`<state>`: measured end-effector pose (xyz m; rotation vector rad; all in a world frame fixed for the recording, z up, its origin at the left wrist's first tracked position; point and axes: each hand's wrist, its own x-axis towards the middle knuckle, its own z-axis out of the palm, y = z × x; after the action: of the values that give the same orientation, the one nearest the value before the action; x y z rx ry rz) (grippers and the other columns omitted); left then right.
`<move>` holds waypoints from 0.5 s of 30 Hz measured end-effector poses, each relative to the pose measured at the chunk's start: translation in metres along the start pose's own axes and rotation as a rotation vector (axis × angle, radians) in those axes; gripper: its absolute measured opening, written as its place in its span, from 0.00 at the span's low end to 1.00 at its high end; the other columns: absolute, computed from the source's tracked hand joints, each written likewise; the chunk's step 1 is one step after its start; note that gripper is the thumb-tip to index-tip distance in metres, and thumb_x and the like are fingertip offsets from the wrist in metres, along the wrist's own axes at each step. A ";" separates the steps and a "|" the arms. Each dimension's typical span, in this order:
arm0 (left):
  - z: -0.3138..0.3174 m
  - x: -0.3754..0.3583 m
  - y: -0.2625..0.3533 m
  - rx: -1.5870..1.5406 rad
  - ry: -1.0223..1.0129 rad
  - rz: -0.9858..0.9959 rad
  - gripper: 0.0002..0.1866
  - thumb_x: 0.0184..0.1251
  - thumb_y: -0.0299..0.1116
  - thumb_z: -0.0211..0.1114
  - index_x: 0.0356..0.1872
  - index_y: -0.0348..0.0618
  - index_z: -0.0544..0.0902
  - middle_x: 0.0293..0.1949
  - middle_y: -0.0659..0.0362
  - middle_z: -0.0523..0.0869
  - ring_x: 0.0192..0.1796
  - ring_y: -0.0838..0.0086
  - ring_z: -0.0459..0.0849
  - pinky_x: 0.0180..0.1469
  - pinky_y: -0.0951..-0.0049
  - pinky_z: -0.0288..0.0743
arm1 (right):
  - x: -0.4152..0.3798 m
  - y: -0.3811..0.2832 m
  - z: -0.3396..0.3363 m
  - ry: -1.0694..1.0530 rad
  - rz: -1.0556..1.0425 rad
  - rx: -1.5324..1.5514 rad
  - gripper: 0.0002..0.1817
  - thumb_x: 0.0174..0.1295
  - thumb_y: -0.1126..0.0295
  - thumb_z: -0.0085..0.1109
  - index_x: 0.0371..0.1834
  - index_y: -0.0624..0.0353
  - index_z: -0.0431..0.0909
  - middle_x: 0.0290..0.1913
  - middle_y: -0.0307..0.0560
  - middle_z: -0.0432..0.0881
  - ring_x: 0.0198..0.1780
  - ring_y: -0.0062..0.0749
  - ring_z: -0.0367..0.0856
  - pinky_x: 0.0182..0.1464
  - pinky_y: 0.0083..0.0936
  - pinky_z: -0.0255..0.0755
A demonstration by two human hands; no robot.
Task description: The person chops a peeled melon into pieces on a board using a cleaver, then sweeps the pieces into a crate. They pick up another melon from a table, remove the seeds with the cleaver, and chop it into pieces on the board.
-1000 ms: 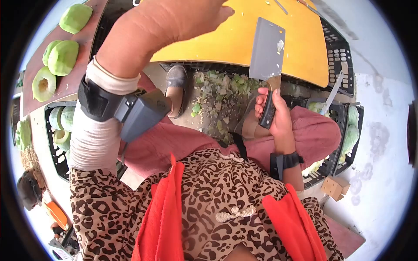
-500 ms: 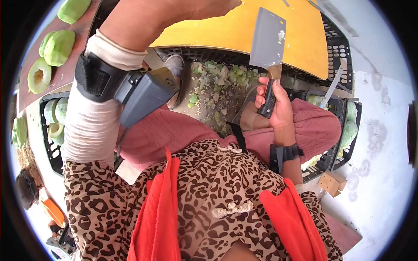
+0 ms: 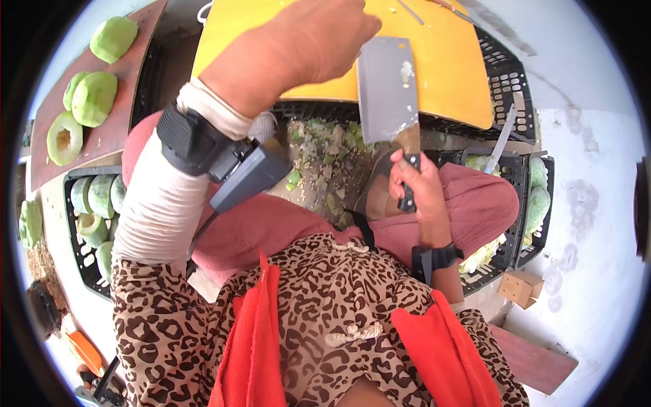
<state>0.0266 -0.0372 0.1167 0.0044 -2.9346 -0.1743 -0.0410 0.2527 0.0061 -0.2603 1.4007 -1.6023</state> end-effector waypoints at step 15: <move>0.074 0.009 0.049 -0.147 0.122 0.181 0.34 0.54 0.25 0.60 0.66 0.28 0.65 0.68 0.42 0.65 0.72 0.51 0.63 0.71 0.61 0.59 | -0.026 -0.020 0.012 0.008 -0.032 -0.150 0.10 0.64 0.73 0.62 0.43 0.62 0.72 0.27 0.36 0.73 0.23 0.18 0.71 0.25 0.17 0.67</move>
<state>0.0035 0.0203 0.0521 -0.2616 -2.7751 -0.3475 -0.0294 0.2620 0.0371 -0.3661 1.5322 -1.5273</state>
